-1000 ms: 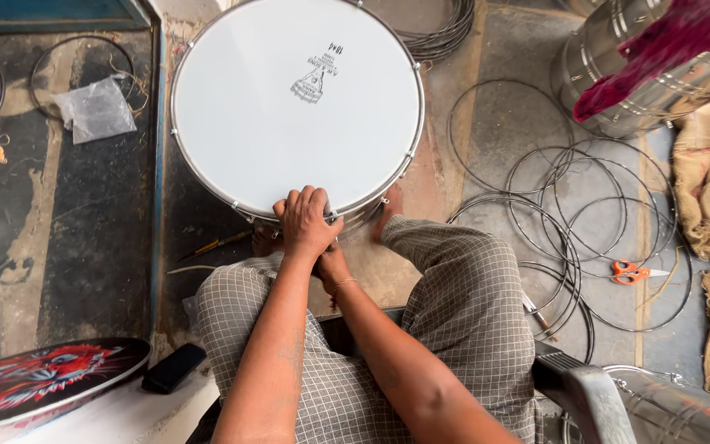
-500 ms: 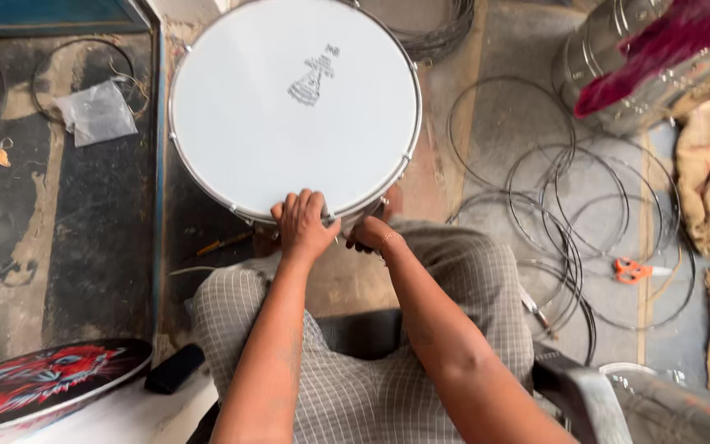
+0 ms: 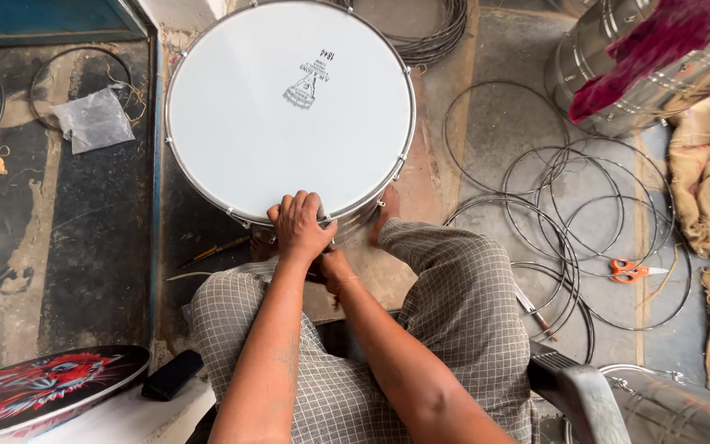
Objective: The person uses a wrench to tighten the lugs on a white drum head. They systematically move around the drum, adjusting each lug to secure the head.
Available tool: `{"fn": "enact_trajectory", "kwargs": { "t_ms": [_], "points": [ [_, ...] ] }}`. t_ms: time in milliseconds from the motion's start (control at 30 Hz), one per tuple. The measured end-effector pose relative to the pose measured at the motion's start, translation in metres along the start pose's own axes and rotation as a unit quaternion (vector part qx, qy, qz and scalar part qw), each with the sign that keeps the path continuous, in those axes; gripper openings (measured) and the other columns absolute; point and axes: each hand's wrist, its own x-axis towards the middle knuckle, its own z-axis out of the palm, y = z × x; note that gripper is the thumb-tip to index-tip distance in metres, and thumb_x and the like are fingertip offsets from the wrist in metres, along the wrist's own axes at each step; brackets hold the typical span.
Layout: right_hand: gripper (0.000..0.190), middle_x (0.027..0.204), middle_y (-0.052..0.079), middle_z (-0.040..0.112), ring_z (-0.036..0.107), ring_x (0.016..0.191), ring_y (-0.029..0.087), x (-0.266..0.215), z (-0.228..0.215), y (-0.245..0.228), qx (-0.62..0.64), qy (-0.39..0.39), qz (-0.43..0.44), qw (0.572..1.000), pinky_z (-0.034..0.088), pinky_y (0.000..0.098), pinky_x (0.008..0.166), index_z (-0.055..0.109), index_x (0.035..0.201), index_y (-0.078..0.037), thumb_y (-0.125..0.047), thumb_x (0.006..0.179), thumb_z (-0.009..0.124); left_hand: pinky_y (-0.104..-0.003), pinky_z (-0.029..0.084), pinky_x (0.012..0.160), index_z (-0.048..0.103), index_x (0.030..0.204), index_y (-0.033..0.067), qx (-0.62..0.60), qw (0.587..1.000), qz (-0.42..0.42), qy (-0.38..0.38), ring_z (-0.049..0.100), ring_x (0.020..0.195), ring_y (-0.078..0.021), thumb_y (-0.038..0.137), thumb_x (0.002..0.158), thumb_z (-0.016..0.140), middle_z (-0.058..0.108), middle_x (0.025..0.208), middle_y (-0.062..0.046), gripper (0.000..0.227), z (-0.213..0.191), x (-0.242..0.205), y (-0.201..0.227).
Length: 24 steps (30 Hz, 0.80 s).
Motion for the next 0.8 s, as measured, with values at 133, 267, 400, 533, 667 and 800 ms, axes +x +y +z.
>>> {"fn": "enact_trajectory", "kwargs": {
  "t_ms": [133, 267, 400, 533, 667, 800],
  "points": [
    [0.024, 0.087, 0.008, 0.065, 0.054, 0.057, 0.015, 0.005, 0.021, 0.019, 0.036, 0.019, -0.139, 0.989, 0.040, 0.0311, 0.045, 0.066, 0.118, -0.005, -0.019, 0.098, 0.066, -0.046, 0.033, 0.090, 0.057, 0.086, 0.0136, -0.004, 1.000, 0.002, 0.005, 0.053, 0.094, -0.0263, 0.032, 0.065, 0.087, 0.056, 0.090, -0.003, 0.041, -0.001, 0.000, 0.001],
    [0.030, 0.079, 0.007, 0.067, 0.055, 0.055, 0.015, 0.009, -0.019, 0.001, -0.162, 0.019, -0.095, 0.982, 0.044, 0.0312, 0.046, 0.074, 0.110, -0.006, -0.031, 0.099, 0.063, -0.046, 0.033, 0.090, 0.057, 0.088, 0.0133, -0.006, 1.000, 0.004, 0.006, 0.053, 0.095, -0.0262, 0.032, 0.067, 0.087, 0.056, 0.091, -0.003, 0.041, 0.000, 0.000, 0.001],
    [0.040, 0.071, 0.006, 0.067, 0.055, 0.053, 0.015, 0.010, -0.075, -0.092, -0.498, -0.007, 0.007, 0.867, 0.045, 0.0325, 0.047, 0.081, 0.103, -0.005, -0.041, 0.100, 0.063, -0.047, 0.033, 0.091, 0.058, 0.089, 0.0138, -0.008, 1.000, 0.003, -0.009, 0.053, 0.097, -0.0269, 0.033, 0.068, 0.086, 0.057, 0.093, -0.003, 0.040, 0.000, 0.000, 0.001],
    [0.029, 0.069, 0.005, 0.066, 0.055, 0.053, 0.017, 0.024, -0.077, -0.108, -0.606, -0.024, 0.033, 0.794, 0.044, 0.0349, 0.045, 0.077, 0.103, -0.006, -0.031, 0.099, 0.063, -0.048, 0.033, 0.091, 0.059, 0.092, 0.0131, 0.008, 1.000, 0.018, 0.007, 0.053, 0.100, -0.0288, 0.035, 0.067, 0.086, 0.058, 0.097, -0.006, 0.043, -0.001, -0.002, -0.002],
    [0.019, 0.070, 0.005, 0.066, 0.056, 0.054, 0.018, 0.006, -0.093, -0.080, -0.511, 0.035, 0.015, 0.859, 0.044, 0.0363, 0.044, 0.071, 0.103, -0.003, -0.021, 0.098, 0.066, -0.048, 0.033, 0.092, 0.058, 0.093, 0.0122, 0.013, 1.000, 0.019, 0.011, 0.053, 0.101, -0.0289, 0.036, 0.069, 0.086, 0.059, 0.098, -0.006, 0.044, 0.003, 0.002, -0.003],
    [0.017, 0.085, 0.014, 0.077, 0.074, 0.070, 0.028, -0.033, -0.052, -0.059, -0.239, 0.004, 0.100, 0.966, 0.059, 0.0393, 0.055, 0.063, 0.109, 0.000, -0.013, 0.098, 0.059, -0.048, 0.033, 0.092, 0.059, 0.092, 0.0125, 0.001, 1.000, 0.011, 0.003, 0.053, 0.099, -0.0279, 0.033, 0.067, 0.086, 0.059, 0.097, -0.005, 0.043, 0.000, 0.001, 0.000]
  ]
}}
